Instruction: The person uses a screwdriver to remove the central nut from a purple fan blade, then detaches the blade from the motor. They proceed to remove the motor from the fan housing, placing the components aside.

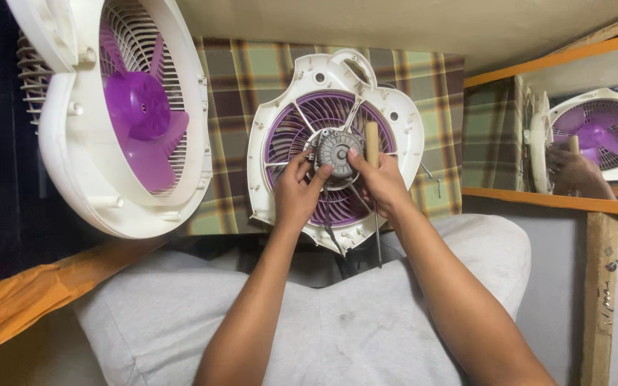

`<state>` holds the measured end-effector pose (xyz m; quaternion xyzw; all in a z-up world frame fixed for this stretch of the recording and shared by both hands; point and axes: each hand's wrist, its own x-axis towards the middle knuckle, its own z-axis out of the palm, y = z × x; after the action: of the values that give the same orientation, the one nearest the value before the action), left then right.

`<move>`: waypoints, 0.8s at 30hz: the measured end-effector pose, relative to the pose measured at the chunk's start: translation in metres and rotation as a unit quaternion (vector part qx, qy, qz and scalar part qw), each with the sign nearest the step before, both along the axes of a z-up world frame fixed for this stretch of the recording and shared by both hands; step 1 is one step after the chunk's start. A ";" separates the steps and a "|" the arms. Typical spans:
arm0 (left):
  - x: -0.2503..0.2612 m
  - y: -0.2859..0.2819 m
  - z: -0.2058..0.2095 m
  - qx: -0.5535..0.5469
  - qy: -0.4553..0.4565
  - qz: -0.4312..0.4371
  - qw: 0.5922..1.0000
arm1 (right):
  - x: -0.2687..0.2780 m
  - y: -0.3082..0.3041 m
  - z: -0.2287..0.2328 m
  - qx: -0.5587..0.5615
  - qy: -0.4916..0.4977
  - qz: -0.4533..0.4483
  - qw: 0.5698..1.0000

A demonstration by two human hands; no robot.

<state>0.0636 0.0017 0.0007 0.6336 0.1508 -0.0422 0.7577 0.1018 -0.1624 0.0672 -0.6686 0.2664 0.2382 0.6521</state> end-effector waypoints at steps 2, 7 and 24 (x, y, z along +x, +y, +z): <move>0.003 0.004 0.009 0.059 0.066 -0.024 0.996 | -0.001 0.004 -0.002 -0.017 0.004 -0.002 1.000; -0.001 0.010 0.026 0.206 0.050 -0.042 0.976 | -0.010 0.003 -0.011 -0.017 0.006 -0.011 1.000; -0.049 0.015 0.021 0.437 0.146 -0.049 0.886 | -0.017 0.012 -0.019 -0.061 -0.054 -0.057 0.995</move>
<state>0.0145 0.0169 0.0215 0.8939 0.2317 -0.1014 0.3702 0.0844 -0.1502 0.0480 -0.7028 0.2830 0.1475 0.6358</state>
